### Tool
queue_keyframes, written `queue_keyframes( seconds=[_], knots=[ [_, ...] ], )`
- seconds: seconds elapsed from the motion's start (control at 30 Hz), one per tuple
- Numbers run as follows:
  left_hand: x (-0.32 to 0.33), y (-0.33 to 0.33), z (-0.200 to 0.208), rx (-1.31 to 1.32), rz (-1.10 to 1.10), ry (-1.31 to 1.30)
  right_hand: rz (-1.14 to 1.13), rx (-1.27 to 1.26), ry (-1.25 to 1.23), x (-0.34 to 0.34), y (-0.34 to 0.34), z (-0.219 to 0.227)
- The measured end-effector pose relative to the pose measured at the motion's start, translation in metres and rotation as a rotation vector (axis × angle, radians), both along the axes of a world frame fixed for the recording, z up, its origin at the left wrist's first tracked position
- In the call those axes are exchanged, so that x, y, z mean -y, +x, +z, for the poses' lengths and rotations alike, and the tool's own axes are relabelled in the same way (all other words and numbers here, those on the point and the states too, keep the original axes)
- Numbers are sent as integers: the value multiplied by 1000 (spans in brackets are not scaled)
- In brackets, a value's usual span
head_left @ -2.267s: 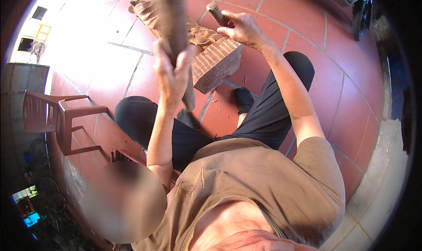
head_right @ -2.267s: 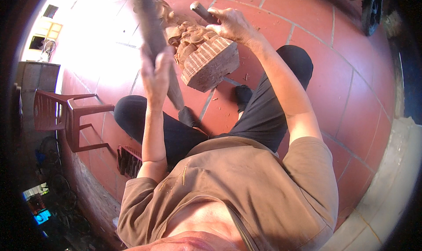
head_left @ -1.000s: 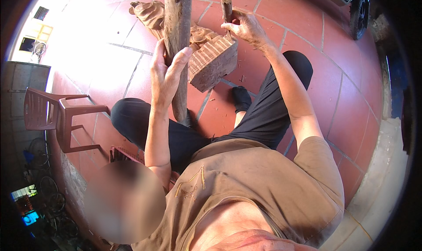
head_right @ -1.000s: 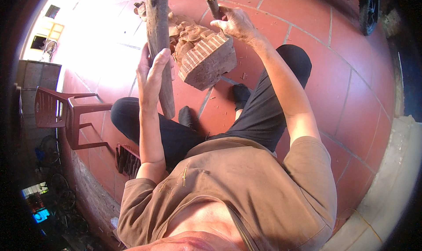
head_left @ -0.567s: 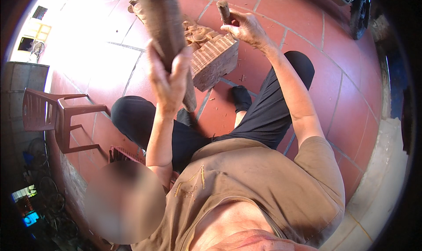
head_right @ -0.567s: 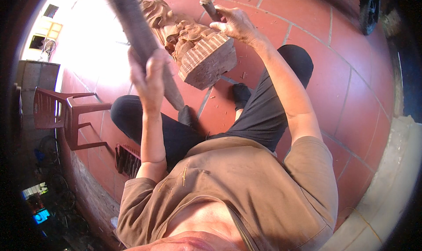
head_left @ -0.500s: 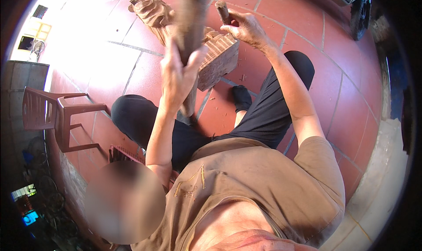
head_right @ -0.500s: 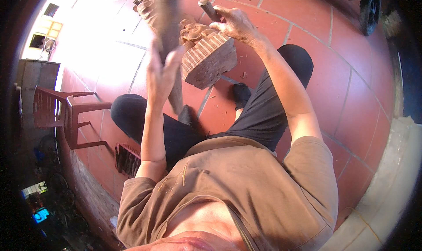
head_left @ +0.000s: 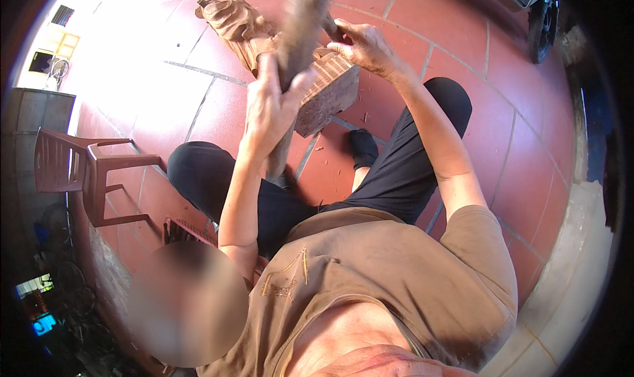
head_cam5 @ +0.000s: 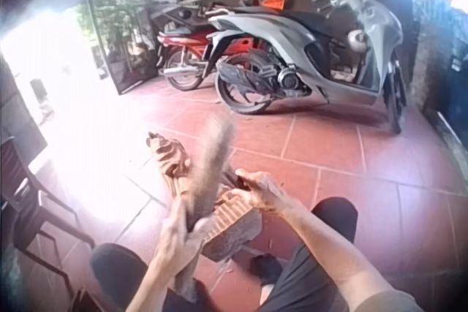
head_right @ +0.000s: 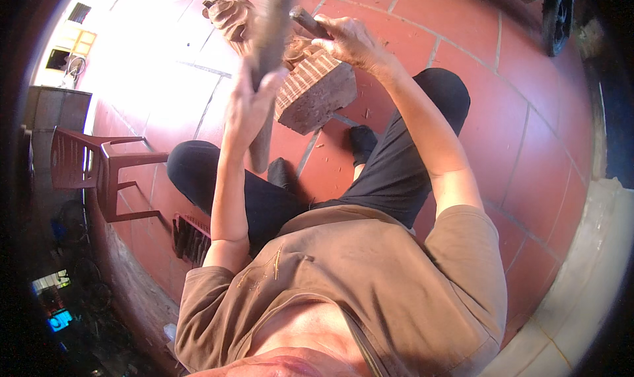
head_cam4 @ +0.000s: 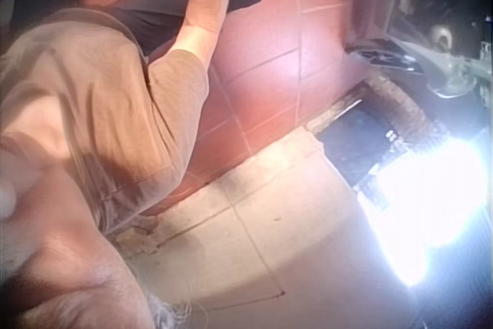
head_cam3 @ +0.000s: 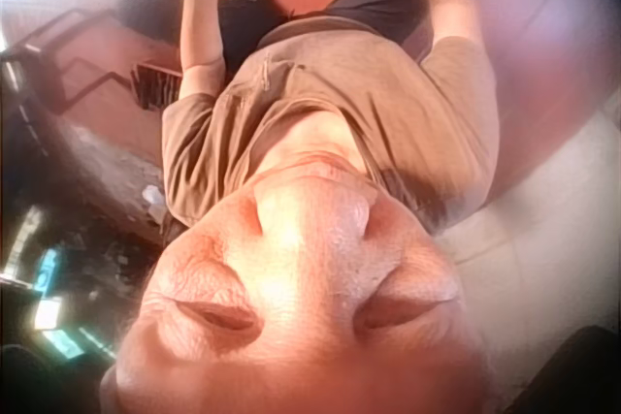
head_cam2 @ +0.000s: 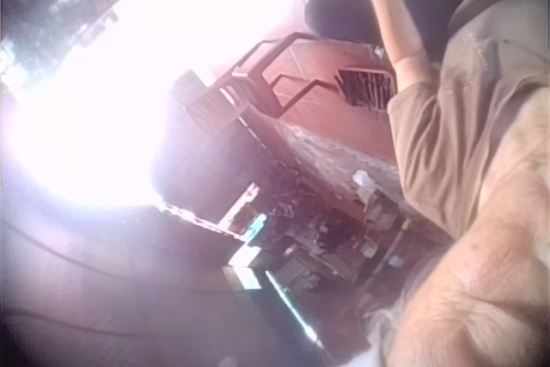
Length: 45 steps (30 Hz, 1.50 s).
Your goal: The person carves a wooden block using a chisel and mallet. They repeatedly strike the chisel to shape the wood, creating a detailed relief pattern.
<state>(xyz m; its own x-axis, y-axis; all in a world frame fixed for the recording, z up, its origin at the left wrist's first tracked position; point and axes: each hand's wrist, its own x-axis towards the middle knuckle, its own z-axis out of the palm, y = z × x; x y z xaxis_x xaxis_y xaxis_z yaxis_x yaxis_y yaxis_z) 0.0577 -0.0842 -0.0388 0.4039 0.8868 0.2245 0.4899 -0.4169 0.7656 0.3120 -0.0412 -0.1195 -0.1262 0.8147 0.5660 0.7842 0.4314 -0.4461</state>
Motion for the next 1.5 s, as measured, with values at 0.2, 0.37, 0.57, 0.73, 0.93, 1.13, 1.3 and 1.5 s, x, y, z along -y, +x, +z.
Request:
queue_keyframes(
  seconds=[0.2, 0.37, 0.57, 0.73, 0.93, 1.13, 1.3, 1.5],
  knots=[
    [-9, -24, -8, 155, -7, -252, -283, -174, -164, 2, 30, 6],
    [-12, -25, -13, 263, -25, -204, -204, -428, -141, 7, 49, 2],
    [-7, -20, -14, 295, -69, -279, -4, -757, -299, 15, 40, -5],
    [-1, -10, -8, 321, -109, -250, -39, -755, -332, 21, 39, -2],
    [1, -6, -6, 300, -118, -276, -8, -755, -298, 14, 41, -11],
    [0, -4, -8, 290, -129, -303, -3, -740, -279, 13, 39, -11],
    [0, 0, -7, 251, -128, -282, -6, -709, -256, 9, 39, -16],
    [-4, 4, -8, 217, -153, -284, -16, -663, -203, 5, 43, -20]
  ],
)
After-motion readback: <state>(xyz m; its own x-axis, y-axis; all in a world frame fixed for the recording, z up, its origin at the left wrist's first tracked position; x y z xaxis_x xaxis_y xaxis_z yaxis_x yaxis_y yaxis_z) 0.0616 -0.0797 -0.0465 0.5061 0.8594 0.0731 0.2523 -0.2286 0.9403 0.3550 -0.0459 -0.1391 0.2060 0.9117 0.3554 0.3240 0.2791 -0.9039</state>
